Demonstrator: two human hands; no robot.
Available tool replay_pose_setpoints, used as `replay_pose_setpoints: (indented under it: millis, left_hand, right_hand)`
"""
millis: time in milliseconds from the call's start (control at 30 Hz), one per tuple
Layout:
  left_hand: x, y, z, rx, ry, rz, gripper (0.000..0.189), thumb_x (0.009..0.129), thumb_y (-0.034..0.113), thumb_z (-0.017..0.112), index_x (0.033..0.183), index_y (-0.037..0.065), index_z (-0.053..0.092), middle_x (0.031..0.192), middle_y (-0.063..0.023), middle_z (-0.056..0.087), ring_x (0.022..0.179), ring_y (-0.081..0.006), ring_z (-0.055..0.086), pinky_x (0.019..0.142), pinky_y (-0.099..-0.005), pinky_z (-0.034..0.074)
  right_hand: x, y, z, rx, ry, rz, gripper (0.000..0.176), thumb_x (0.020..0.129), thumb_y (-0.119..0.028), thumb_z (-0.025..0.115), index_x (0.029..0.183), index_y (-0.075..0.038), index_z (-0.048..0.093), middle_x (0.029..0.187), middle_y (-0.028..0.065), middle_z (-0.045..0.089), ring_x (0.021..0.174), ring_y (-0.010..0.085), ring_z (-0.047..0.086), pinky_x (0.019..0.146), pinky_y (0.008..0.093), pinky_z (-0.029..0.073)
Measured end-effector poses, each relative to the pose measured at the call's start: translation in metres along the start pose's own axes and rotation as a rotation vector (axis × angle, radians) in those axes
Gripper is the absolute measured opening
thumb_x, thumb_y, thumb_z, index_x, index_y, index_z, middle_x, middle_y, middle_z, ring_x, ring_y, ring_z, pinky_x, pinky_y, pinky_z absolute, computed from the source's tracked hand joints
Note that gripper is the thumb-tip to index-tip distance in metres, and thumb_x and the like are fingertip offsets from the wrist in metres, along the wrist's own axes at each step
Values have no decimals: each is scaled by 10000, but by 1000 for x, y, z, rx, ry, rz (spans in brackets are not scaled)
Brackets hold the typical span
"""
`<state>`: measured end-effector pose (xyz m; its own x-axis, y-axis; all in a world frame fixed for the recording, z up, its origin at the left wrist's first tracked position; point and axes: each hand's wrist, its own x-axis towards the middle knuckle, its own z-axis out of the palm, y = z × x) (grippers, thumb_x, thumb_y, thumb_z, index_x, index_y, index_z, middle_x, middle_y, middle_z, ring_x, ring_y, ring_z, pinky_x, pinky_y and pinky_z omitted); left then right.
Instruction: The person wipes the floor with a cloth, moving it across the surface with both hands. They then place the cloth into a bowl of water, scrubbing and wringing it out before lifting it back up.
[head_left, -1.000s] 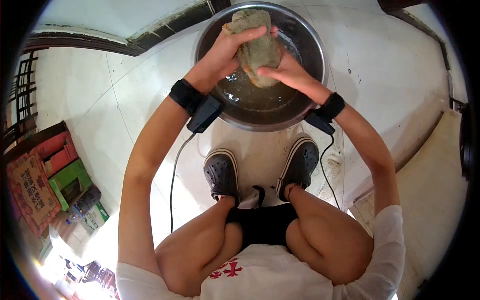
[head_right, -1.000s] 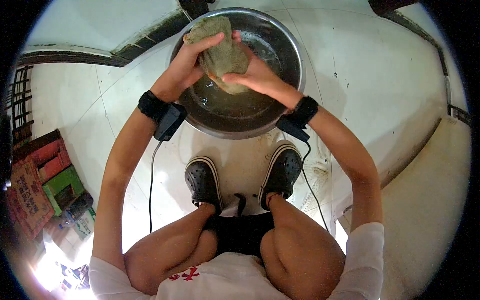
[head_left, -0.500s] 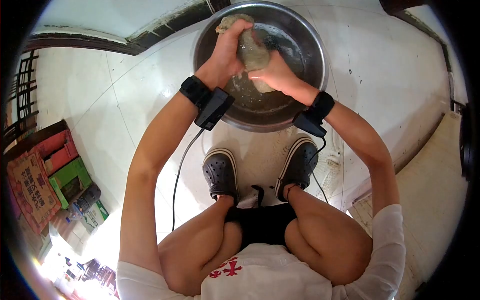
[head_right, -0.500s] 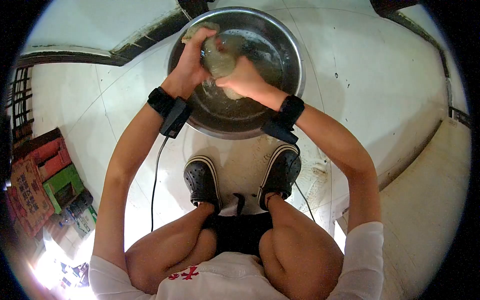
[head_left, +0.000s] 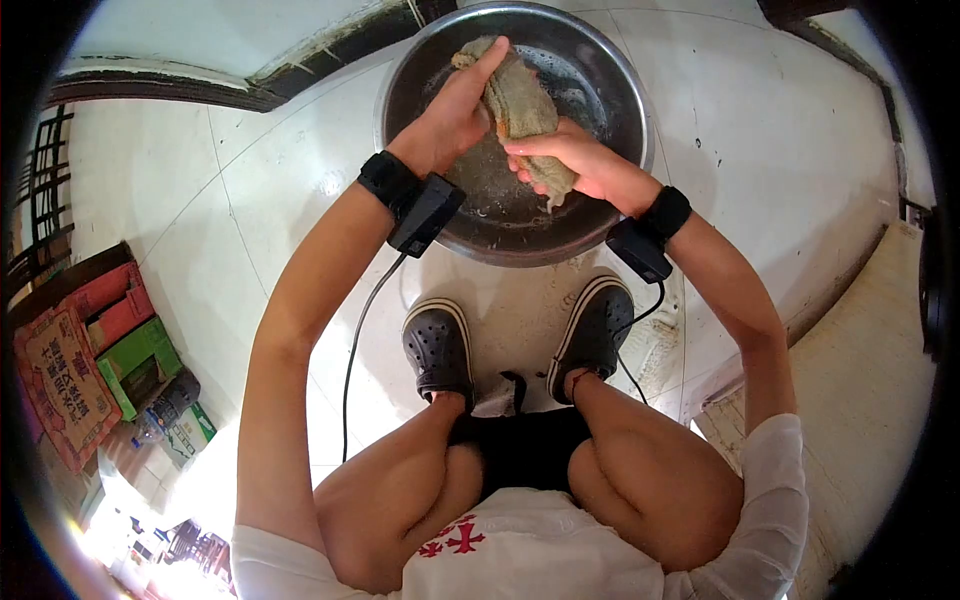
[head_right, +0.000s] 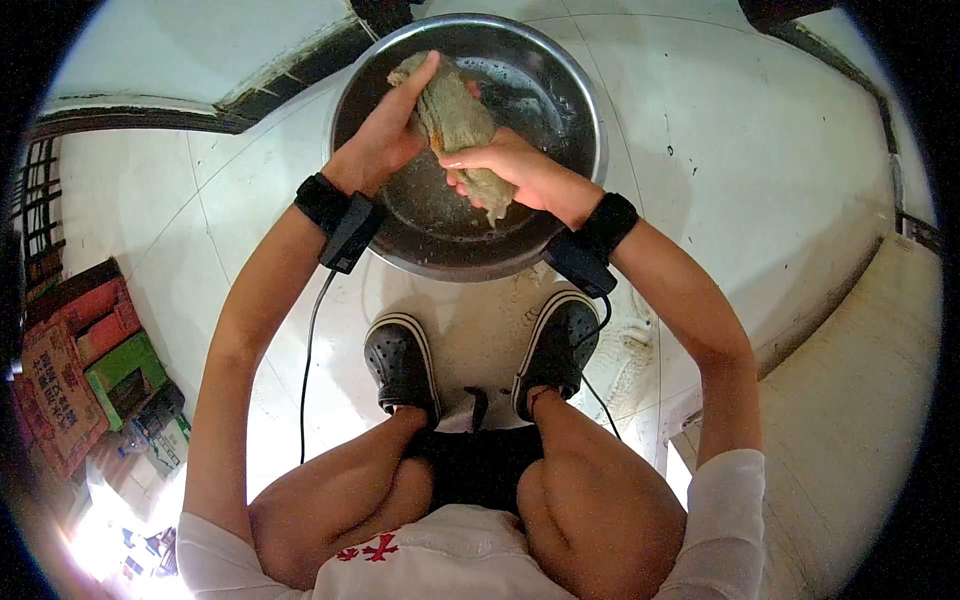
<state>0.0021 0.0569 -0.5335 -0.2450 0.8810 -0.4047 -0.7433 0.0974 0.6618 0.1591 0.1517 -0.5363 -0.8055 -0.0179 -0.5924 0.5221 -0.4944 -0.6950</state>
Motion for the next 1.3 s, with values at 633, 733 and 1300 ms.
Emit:
replay_pose_setpoints:
  millis: [633,733,1300]
  left_hand:
    - [-8,-27,-90,309,56,-443,623,936,305,633,1449,174,305,1343,-134,408,1108,-366,562,932,-498,537]
    - [-1,-33,-75,320,319,-510,512,967,207,572,1416,102,350,1402,-145,412,1044,-328,621,798,-434,614]
    - [23,-18,-64,1686,-137,-250,406,897,342,575,874,-50,677,895,-217,687,892,-299,704,768,-399,592]
  right_hand:
    - [47,17,-69,-307,306,130,209,960,-198,594,900,-2,635,792,85,649,631,148,616,503,296,535]
    - [47,9,-59,-313,338,390,188,955,-170,587,892,-2,641,791,110,661,601,180,630,497,313,539]
    - [29,-6,-58,-650,393,160,436,931,-355,672,1001,69,598,911,139,658,666,155,623,497,262,512]
